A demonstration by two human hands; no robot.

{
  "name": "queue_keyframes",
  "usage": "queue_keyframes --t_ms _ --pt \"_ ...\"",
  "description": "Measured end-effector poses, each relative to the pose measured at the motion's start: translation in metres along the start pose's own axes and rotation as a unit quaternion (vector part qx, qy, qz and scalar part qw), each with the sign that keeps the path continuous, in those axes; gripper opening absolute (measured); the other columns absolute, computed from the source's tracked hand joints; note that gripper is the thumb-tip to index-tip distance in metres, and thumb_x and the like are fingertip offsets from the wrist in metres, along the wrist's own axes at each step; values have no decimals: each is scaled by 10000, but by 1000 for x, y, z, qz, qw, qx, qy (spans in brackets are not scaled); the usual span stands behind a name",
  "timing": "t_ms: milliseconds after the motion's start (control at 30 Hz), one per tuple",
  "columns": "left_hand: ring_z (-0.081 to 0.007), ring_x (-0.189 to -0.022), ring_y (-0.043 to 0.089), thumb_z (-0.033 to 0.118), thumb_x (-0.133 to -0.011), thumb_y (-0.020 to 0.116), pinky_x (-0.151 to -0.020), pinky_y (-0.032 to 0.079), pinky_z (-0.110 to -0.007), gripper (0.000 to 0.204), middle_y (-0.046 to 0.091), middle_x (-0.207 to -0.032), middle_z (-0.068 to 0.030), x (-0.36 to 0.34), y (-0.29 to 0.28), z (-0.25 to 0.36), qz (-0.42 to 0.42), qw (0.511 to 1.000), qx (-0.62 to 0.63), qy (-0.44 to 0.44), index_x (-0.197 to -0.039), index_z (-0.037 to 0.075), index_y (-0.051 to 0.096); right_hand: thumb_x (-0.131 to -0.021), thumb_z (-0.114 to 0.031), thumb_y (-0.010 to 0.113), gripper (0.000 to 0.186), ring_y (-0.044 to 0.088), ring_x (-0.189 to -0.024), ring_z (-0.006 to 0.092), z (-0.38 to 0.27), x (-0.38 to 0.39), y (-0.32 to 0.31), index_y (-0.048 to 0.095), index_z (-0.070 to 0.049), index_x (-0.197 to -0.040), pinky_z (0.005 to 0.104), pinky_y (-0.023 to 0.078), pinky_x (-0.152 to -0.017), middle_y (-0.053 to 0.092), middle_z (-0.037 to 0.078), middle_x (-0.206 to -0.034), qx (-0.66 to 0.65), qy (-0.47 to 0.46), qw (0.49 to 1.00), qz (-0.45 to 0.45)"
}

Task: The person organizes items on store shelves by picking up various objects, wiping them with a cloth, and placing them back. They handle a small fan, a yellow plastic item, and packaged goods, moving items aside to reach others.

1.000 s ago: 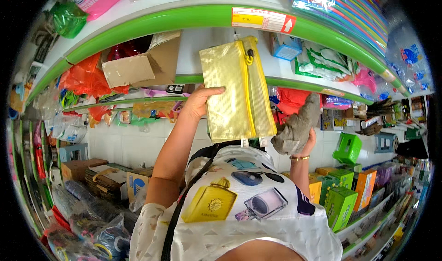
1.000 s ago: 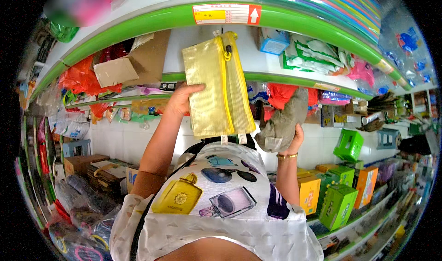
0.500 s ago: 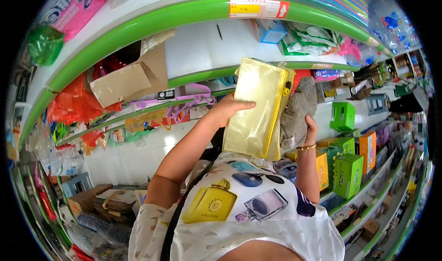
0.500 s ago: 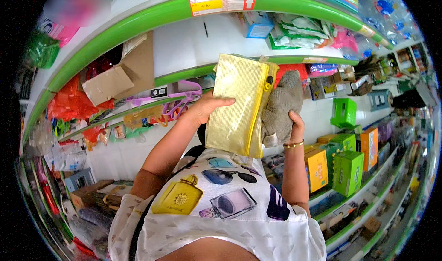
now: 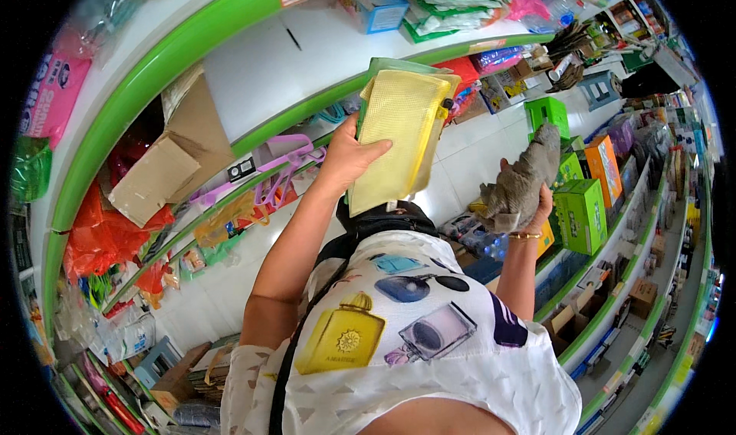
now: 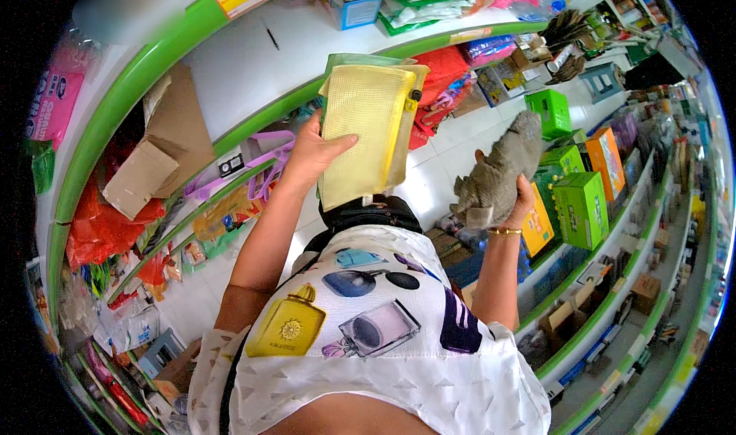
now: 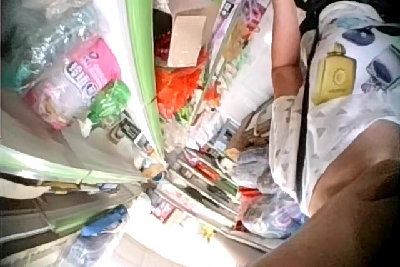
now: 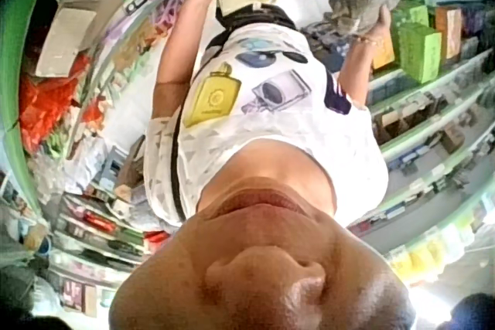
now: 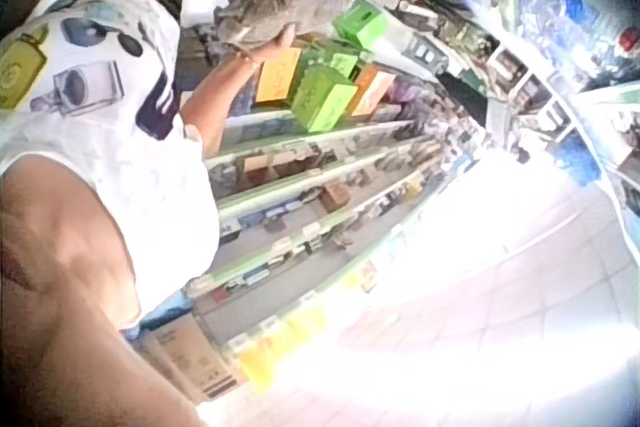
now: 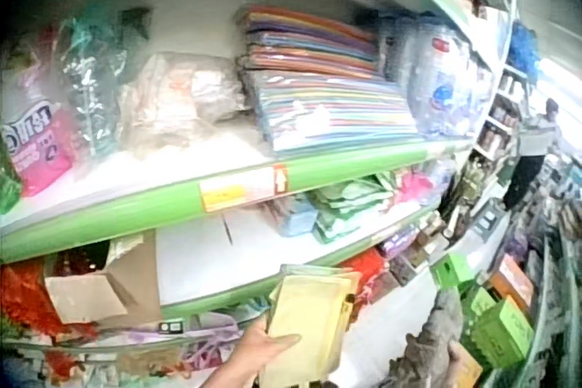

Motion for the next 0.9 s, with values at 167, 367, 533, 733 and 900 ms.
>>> queue_keyframes --t_ms 167,367,533,733,900 --pt "-107 -835 577 162 -832 621 -733 468 -259 328 612 -979 -59 -4 23 7 1 1000 -16 -11 -1101 1 524 -726 -195 587 582 532 -1041 305 -23 -18 3 408 6 -1242 402 437 -891 529 169 -1150 235 -73 967 62" --pt "-94 -856 556 233 -880 568 -741 455 -252 321 603 -985 -47 -16 47 2 -5 1000 -12 -6 -1117 22 523 -661 -40 671 640 500 -1069 223 -62 -35 158 415 -53 -1248 328 392 -916 501 94 -1194 455 -294 840 -27" --pt "-102 -924 538 193 -900 526 -807 432 -253 272 581 -1044 -31 -19 72 17 17 998 37 53 -1128 44 518 -602 -45 647 620 497 -948 297 -26 -32 224 492 -193 -1184 360 438 -804 532 102 -1023 756 -430 487 -81" --pt "-197 -979 560 243 -922 480 -802 498 -356 342 544 -1129 -75 -35 22 28 112 977 146 108 -1214 71 437 -616 -52 598 552 514 -843 280 32 -2 179 547 -242 -1133 360 454 -707 542 78 -933 799 -280 453 -278" --pt "-232 -983 566 286 -929 454 -819 501 -363 364 525 -1163 -105 -43 8 45 45 962 259 71 -1204 50 433 -605 -48 635 554 547 -904 320 12 -39 38 566 -208 -1131 385 466 -768 580 120 -937 840 -41 519 -150"
Point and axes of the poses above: each hand's wrist, its own x-axis away from the middle knuckle, its own y-axis out of the palm, z = x × y, the point moved 10 cm from there along -x, towards the middle knuckle
